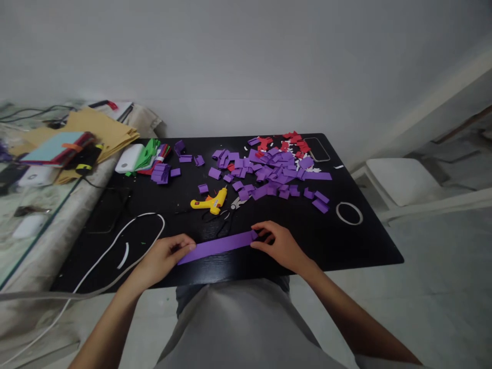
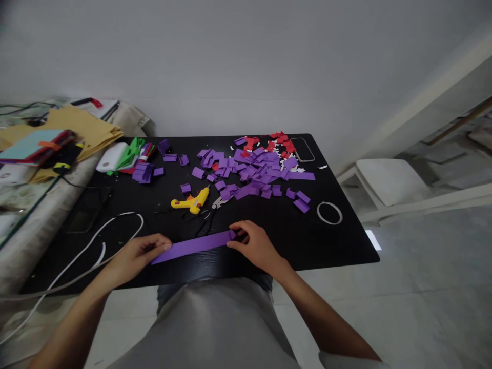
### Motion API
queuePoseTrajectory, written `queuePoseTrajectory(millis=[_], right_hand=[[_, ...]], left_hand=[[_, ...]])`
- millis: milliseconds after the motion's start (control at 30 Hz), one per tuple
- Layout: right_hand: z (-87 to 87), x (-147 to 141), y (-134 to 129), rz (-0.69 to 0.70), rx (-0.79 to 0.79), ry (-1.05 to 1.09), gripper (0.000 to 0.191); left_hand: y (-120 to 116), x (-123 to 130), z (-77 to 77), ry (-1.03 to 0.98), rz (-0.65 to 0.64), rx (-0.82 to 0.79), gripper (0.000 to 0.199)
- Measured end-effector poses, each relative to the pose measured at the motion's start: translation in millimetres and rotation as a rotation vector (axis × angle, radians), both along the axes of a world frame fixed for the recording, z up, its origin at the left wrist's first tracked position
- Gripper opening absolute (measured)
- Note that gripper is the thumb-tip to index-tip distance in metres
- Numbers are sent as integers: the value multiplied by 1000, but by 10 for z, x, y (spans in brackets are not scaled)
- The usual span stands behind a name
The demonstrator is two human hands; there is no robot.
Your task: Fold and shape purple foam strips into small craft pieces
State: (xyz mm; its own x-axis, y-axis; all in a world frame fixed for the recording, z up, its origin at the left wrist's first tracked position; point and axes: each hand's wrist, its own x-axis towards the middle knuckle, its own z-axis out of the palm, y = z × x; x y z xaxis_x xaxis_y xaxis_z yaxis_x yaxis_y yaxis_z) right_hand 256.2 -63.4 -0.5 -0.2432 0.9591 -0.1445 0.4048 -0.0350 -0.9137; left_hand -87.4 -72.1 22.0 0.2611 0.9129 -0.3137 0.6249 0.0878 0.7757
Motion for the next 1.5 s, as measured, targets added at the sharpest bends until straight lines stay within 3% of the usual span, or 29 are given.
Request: queuePoseTrajectory(millis=[133, 400, 533, 667, 800, 867, 933, 1100, 1300, 1500], right_hand=[[-96, -68, -21, 110, 118, -73, 34], [-291, 31, -4, 51, 320, -256, 36], [-295, 328, 164, -140, 442, -443, 45], [-118, 483, 204, -347, 603, -515, 47], [-30, 216, -57, -105, 618, -299, 31], [-103, 40, -204, 79, 537, -223, 27], [-227, -75, -297, 177, 524, -217, 26], [-475, -85, -308, 200, 599, -309, 27], [-495, -104, -281, 186, 705, -357, 22], [-480, -176, -228, 209, 793, -349, 21]], left_hand=[[-77, -81, 3, 0, 53, 11, 45], [-121, -47, -67, -35, 91, 46, 48], [-116, 59, -110, -67, 65, 43, 43], [-92, 326, -150, -103, 25, 47, 37], [-27, 701, -160, -105, -30, 87, 34], [8, 854, -158, -82, -59, 118, 30], [29, 945, -177, -52, -66, 173, 27], [17, 896, -356, 82, -62, 367, 29], [6, 681, -461, 232, -60, 656, 23], [-102, 764, -506, 179, -277, 847, 22]])
